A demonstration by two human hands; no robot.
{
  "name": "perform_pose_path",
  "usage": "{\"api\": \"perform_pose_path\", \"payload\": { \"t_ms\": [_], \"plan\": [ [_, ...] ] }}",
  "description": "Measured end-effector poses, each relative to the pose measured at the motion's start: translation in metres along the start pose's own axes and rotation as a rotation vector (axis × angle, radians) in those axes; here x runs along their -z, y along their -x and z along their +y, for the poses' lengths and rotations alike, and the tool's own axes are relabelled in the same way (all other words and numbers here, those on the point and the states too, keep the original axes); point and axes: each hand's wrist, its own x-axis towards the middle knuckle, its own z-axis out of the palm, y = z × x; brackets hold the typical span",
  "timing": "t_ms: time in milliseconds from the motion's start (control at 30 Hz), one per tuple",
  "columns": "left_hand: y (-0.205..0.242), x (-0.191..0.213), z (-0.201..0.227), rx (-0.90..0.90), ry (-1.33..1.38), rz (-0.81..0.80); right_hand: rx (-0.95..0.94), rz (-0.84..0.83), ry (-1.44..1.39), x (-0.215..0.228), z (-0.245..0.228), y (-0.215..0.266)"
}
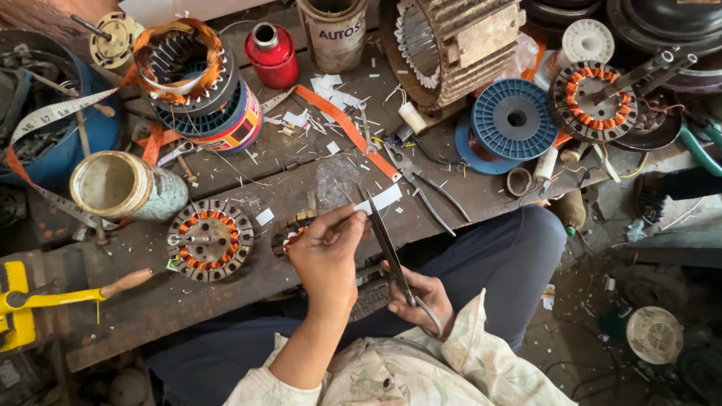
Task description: The person sits on the floor and works on a motor stator, using scissors to cut white insulating tape and inserting the pieces into the stator slots. The person repeatedly cuts tape and places it into the stator, handling the stator and tape throughout the process.
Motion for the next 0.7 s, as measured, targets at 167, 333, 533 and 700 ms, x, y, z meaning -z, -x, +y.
{"api": "perform_pose_path", "payload": {
  "t_ms": [167,333,533,700],
  "plan": [
    [0.002,-0.002,-0.006,0.047,-0.004,0.001,0.005,0.011,0.001,0.002,0.004,0.005],
    [0.006,-0.006,-0.014,0.086,-0.041,0.005,0.026,0.056,0.111,0.005,0.006,0.015],
    [0.01,-0.006,-0.022,0.139,-0.094,0.026,0.0,0.078,0.063,0.01,0.013,0.023],
    [0.014,-0.002,-0.021,0.104,0.007,-0.018,-0.005,0.138,0.06,0.01,0.007,0.02]
  ]
}}
